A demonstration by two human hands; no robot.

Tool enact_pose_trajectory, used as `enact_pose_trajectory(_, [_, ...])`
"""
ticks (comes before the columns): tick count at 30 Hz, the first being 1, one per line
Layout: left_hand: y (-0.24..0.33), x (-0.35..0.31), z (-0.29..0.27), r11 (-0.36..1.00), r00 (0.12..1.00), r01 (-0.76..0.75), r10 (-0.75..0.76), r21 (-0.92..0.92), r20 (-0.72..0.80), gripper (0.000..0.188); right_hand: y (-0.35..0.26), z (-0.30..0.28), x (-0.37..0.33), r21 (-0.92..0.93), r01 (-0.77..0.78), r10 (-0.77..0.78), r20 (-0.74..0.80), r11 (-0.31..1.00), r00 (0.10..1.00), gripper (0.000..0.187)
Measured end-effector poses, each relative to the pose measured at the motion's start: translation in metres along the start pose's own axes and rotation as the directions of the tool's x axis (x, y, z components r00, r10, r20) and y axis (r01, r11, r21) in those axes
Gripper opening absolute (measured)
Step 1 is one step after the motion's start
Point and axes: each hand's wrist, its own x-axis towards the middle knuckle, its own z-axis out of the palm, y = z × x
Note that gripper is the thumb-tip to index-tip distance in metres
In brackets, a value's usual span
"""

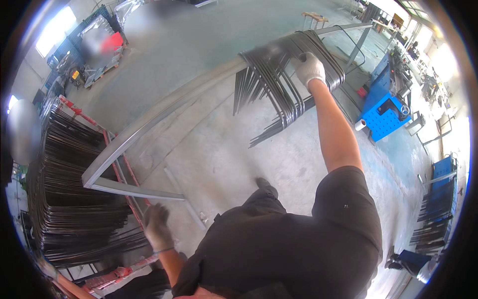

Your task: The person picks up stacks of black metal frames from a rack and carries them to a red storage cart. They place the frames into the cart and repeat the process, moving multiple stacks from the rack to the cart.

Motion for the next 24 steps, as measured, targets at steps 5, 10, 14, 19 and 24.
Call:
enact_pose_trajectory(5, [0.011,0.024,0.210,0.890,0.870,0.342,-0.180,-0.301,0.459,0.050,0.030,0.003,0.057,0.268,-0.191,0.051,0.456,0.944,0.889,0.065])
enact_pose_trajectory(10, [0.056,0.065,0.395,0.807,0.727,0.488,-0.165,-0.333,0.666,0.052,0.025,0.075,0.052,0.563,-0.527,-0.324,0.815,0.637,0.480,0.064])
enact_pose_trajectory(14, [0.049,0.067,0.493,0.911,0.519,0.386,-0.086,-0.144,0.850,0.051,0.027,0.115,0.032,0.583,-0.802,-0.518,0.730,0.129,0.447,0.062])
enact_pose_trajectory(19, [0.076,0.032,0.558,0.882,0.677,0.453,-0.248,-0.126,0.693,0.033,0.004,0.093,0.008,0.493,-0.860,-0.766,0.602,0.134,0.225,0.099])
enact_pose_trajectory(24, [0.092,0.022,0.552,0.850,0.755,0.526,-0.449,-0.032,0.478,0.037,-0.001,0.122,0.006,0.316,-0.942,-0.779,0.616,0.112,0.114,0.066])
